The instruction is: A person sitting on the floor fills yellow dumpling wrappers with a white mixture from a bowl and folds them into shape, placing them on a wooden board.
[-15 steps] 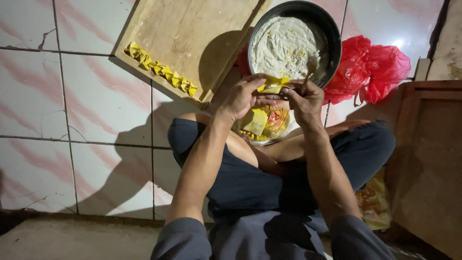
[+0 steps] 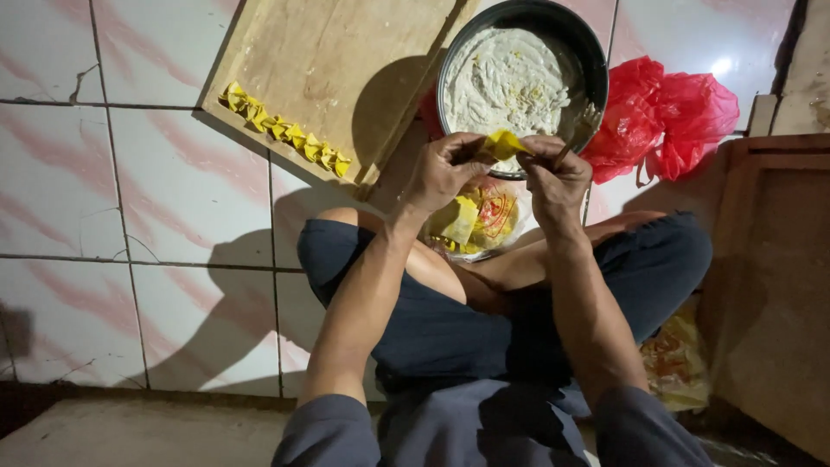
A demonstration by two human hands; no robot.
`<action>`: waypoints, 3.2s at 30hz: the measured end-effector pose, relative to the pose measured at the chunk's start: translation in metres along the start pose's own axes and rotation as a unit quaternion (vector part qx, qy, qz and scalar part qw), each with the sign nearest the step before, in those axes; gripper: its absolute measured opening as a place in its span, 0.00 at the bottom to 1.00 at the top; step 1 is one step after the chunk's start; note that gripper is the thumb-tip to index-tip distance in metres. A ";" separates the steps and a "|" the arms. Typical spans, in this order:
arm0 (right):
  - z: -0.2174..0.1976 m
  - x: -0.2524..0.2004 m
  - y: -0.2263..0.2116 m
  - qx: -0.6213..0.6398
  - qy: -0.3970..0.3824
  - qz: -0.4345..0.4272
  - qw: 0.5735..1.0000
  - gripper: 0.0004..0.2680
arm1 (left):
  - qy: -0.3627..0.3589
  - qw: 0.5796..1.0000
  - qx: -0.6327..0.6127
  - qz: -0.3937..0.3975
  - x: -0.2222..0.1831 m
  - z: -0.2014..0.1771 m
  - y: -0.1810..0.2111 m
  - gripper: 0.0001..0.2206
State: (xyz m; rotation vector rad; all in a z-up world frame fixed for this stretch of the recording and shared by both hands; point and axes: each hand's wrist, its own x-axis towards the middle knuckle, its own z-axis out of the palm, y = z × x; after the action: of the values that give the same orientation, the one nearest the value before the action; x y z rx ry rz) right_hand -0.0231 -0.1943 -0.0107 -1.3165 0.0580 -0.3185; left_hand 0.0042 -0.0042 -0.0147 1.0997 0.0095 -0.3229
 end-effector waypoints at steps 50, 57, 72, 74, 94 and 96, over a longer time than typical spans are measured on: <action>-0.001 -0.014 -0.012 0.051 -0.014 0.092 0.994 0.09 | 0.037 0.993 -0.040 -0.103 -0.012 0.020 0.042 0.02; -0.012 -0.010 -0.001 0.011 -0.056 0.123 0.991 0.12 | 0.018 0.995 -0.036 -0.091 -0.009 0.020 0.044 0.02; 0.025 0.008 -0.057 -0.128 -0.117 0.165 0.971 0.17 | -0.020 0.928 0.372 0.020 -0.018 0.017 0.039 0.14; 0.032 0.008 -0.066 -0.154 -0.141 0.165 0.964 0.17 | -0.014 0.945 0.327 0.015 -0.022 0.016 0.044 0.13; -0.011 -0.025 -0.027 0.006 -0.070 0.168 0.983 0.09 | 0.061 0.985 -0.163 -0.010 -0.015 0.005 0.047 0.06; -0.008 -0.028 -0.030 0.010 -0.072 0.172 0.982 0.09 | 0.078 0.982 -0.169 -0.004 -0.019 0.009 0.046 0.08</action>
State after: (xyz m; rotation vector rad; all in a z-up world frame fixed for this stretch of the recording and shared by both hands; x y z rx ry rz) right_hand -0.0573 -0.2007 0.0118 -1.2812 0.1576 0.0703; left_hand -0.0031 0.0119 0.0323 0.7846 0.2011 -0.2307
